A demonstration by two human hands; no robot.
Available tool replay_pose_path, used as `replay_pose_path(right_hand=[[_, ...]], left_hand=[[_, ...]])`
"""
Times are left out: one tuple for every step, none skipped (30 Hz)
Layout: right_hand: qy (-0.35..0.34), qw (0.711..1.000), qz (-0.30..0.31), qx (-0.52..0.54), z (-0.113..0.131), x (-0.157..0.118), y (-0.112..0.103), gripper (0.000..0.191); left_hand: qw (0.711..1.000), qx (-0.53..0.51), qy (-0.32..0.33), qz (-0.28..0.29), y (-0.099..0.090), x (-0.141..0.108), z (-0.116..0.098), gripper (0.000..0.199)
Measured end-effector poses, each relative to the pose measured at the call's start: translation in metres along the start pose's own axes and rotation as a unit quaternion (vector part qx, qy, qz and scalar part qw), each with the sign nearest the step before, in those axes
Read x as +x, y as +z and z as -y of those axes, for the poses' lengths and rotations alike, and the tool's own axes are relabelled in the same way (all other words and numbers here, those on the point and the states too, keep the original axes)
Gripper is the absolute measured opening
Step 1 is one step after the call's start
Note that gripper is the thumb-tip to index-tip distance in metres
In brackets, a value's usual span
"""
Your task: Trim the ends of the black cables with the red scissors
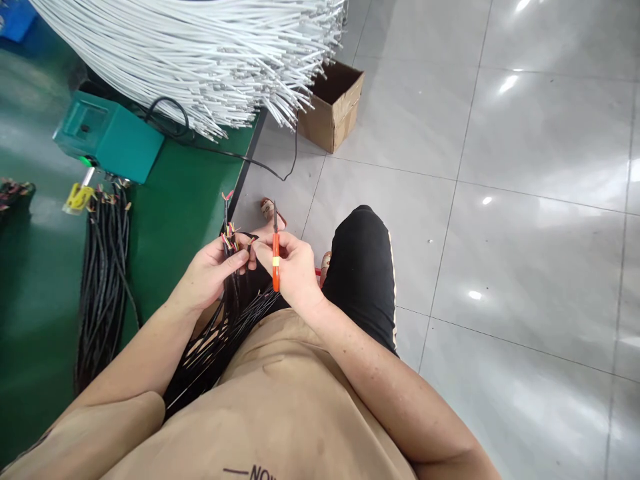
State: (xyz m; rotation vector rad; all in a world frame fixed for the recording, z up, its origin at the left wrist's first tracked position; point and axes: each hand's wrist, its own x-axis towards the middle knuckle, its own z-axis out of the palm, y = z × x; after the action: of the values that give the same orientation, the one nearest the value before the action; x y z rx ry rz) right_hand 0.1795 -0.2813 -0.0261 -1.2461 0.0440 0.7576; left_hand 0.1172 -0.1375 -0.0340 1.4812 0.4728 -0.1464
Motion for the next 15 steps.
replay_pose_path(right_hand=[[0.003, 1.000, 0.007, 0.007, -0.002, 0.000, -0.001, 0.016], [0.005, 1.000, 0.008, 0.010, -0.003, 0.001, -0.002, 0.016], [0.006, 1.000, 0.006, 0.010, -0.003, 0.001, -0.003, 0.017], [0.004, 1.000, 0.000, 0.009, -0.004, 0.002, -0.004, 0.018], [0.001, 1.000, -0.006, 0.009, -0.004, 0.002, -0.004, 0.018], [-0.003, 1.000, -0.010, 0.011, -0.004, 0.002, -0.005, 0.018], [-0.007, 1.000, -0.009, 0.015, -0.004, 0.003, -0.005, 0.019], [-0.008, 1.000, -0.004, 0.020, -0.004, 0.004, -0.006, 0.020], [-0.007, 1.000, 0.002, 0.025, -0.004, 0.006, -0.006, 0.021], [-0.002, 1.000, 0.005, 0.028, -0.004, 0.007, -0.007, 0.022], [0.006, 0.999, 0.010, 0.030, -0.005, 0.009, -0.007, 0.024], [0.015, 0.999, 0.015, 0.032, -0.006, 0.011, -0.008, 0.027], [0.023, 0.999, 0.022, 0.034, -0.006, 0.012, -0.008, 0.030], [0.030, 0.998, 0.028, 0.037, -0.007, 0.013, -0.009, 0.032], [0.034, 0.998, 0.034, 0.040, -0.008, 0.014, -0.009, 0.034]], left_hand=[[1.000, -0.004, 0.002, 0.004, 0.000, 0.000, 0.001, 0.021], [1.000, -0.006, 0.004, 0.007, 0.000, 0.000, 0.001, 0.020], [1.000, -0.009, 0.004, 0.007, 0.000, 0.000, 0.002, 0.020], [1.000, -0.012, 0.004, 0.006, 0.000, 0.000, 0.002, 0.021], [1.000, -0.015, 0.002, 0.005, 0.000, 0.000, 0.002, 0.022], [1.000, -0.018, -0.001, 0.006, 0.000, 0.000, 0.002, 0.023], [1.000, -0.021, -0.004, 0.008, 0.000, 0.000, 0.002, 0.023], [1.000, -0.024, -0.007, 0.011, 0.000, 0.000, 0.002, 0.024], [1.000, -0.026, -0.010, 0.015, -0.001, 0.000, 0.002, 0.024], [0.999, -0.028, -0.012, 0.021, -0.001, 0.000, 0.002, 0.024], [0.999, -0.030, -0.012, 0.026, -0.001, 0.000, 0.002, 0.023], [0.999, -0.032, -0.012, 0.031, -0.001, 0.000, 0.002, 0.023], [0.999, -0.033, -0.010, 0.036, -0.002, 0.000, 0.003, 0.023], [0.999, -0.034, -0.009, 0.041, -0.002, 0.000, 0.003, 0.024], [0.998, -0.036, -0.008, 0.045, -0.002, 0.000, 0.003, 0.024]])
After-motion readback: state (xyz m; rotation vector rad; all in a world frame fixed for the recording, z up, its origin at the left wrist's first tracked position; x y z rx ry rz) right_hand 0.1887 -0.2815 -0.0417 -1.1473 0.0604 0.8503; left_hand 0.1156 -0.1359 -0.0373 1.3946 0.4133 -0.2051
